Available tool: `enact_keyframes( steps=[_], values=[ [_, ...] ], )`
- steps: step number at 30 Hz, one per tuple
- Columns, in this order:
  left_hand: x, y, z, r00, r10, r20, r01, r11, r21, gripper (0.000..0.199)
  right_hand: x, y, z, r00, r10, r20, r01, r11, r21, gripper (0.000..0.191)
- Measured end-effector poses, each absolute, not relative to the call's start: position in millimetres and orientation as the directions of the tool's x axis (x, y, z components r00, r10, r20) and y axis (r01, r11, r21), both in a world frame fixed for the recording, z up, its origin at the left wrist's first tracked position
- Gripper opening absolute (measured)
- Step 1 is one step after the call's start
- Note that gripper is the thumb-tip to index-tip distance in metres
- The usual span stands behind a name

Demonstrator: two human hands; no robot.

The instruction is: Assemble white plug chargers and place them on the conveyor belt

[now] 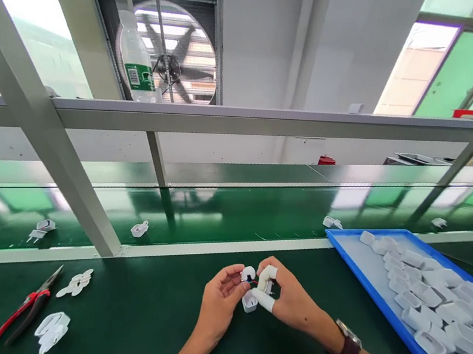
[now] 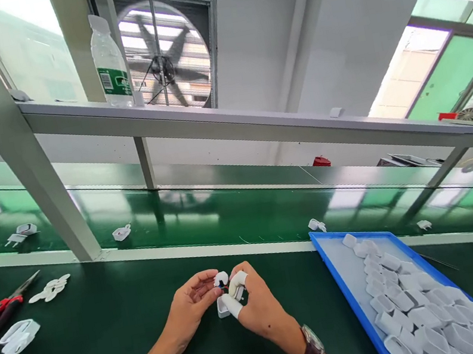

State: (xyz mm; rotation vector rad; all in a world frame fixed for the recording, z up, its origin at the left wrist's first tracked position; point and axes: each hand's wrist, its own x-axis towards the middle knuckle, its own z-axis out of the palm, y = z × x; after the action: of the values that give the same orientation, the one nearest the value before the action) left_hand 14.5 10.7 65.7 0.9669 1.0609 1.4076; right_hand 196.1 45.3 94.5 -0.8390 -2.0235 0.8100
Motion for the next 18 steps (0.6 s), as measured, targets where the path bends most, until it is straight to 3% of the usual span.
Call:
enact_keyframes(
  steps=[4, 6, 9, 12, 14, 17, 18],
  values=[
    [15, 6, 72, 0.009, 1.0, -0.029, -0.327, 0.03, 0.945, 0.057, 205, 48, 93, -0.442, 0.851, 0.284, 0.258, 0.424, -0.868, 0.005],
    [14, 4, 75, 0.045, 0.999, -0.027, -0.352, 0.041, 0.935, 0.055, 209, 50, 91, -0.468, 0.854, 0.227, 0.227, 0.364, -0.903, 0.023],
    [15, 4, 73, 0.058, 0.998, -0.005, -0.376, 0.027, 0.926, 0.056, 212, 51, 85, -0.537, 0.799, 0.271, 0.17, 0.417, -0.893, 0.045],
    [16, 4, 65, 0.074, 0.997, 0.027, -0.345, 0.0, 0.938, 0.058, 214, 53, 79, -0.559, 0.757, 0.338, 0.154, 0.495, -0.855, 0.033],
    [16, 4, 59, 0.045, 0.997, 0.065, -0.235, -0.052, 0.971, 0.067, 217, 54, 75, -0.531, 0.767, 0.361, 0.167, 0.513, -0.842, 0.025],
    [14, 2, 51, -0.004, 0.987, 0.16, 0.174, -0.157, 0.972, 0.089, 224, 58, 70, -0.465, 0.792, 0.397, 0.174, 0.521, -0.836, 0.022],
    [14, 1, 49, 0.012, 0.984, 0.18, 0.316, -0.174, 0.933, 0.086, 227, 59, 68, -0.434, 0.803, 0.409, 0.179, 0.522, -0.834, 0.023]
  ],
)
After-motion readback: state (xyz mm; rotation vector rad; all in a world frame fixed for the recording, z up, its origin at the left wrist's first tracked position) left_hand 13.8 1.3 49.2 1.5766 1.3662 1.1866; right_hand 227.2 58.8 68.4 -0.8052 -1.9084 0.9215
